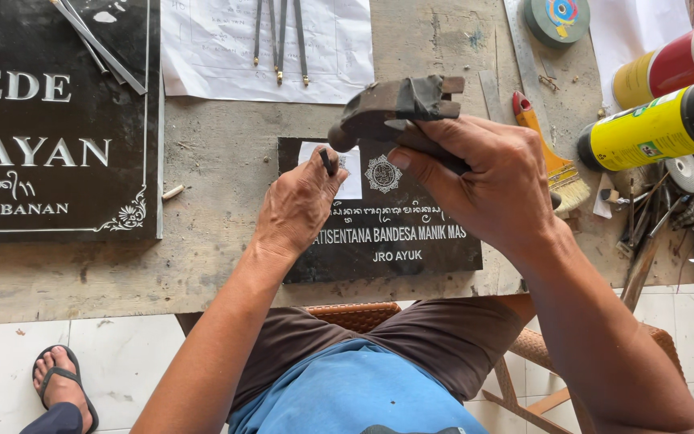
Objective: The person uses a hammer and chisel to engrave a design onto a dark plaque. They repeatedly strike the chisel to carve the pattern, occasionally repositioning the chisel to continue the work.
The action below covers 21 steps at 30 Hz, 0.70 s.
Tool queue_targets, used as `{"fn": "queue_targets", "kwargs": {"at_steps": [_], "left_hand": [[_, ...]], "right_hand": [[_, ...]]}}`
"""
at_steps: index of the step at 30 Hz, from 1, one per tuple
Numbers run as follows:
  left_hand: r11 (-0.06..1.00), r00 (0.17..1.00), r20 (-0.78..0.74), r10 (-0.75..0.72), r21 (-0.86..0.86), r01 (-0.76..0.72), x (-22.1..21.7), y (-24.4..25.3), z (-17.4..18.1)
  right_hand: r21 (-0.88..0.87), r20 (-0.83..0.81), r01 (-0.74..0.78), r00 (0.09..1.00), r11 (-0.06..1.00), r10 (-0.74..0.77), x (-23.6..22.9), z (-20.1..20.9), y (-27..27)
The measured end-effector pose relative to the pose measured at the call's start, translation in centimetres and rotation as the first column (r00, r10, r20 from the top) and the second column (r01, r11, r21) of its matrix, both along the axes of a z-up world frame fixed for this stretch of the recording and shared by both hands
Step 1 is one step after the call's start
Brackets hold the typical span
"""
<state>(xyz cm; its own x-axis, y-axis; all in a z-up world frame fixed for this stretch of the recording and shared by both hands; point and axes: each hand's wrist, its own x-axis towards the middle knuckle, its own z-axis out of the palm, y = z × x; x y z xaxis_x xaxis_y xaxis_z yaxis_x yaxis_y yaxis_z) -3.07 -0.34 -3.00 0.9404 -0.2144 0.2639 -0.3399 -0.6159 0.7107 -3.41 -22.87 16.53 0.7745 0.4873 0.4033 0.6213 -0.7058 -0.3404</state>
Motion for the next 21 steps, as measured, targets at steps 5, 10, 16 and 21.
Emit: {"fn": "queue_targets", "kwargs": {"at_steps": [5, 10, 16, 21], "left_hand": [[0.999, 1.0, 0.024, 0.004, 0.034, -0.005, -0.5, -0.4, -1.2], [0.992, 0.985, 0.113, 0.129, 0.001, -0.129, -1.6, -1.5, -0.9], [0.959, 0.948, 0.142, 0.284, -0.026, -0.283, -2.4, -3.0, -1.6], [0.96, 0.948, 0.153, 0.278, -0.032, -0.277, -2.3, -3.0, -2.6]], "right_hand": [[-0.039, 0.087, -0.105, 0.99, 0.994, 0.108, 0.6, -0.2, 0.8], [-0.157, 0.068, -0.059, 0.995, 0.986, 0.07, 0.7, 0.1, 1.9], [-0.225, 0.112, -0.051, 0.991, 0.973, 0.078, 0.6, 0.0, 2.1], [-0.214, 0.108, -0.062, 0.99, 0.975, 0.087, 0.3, -0.8, 1.2]]}}
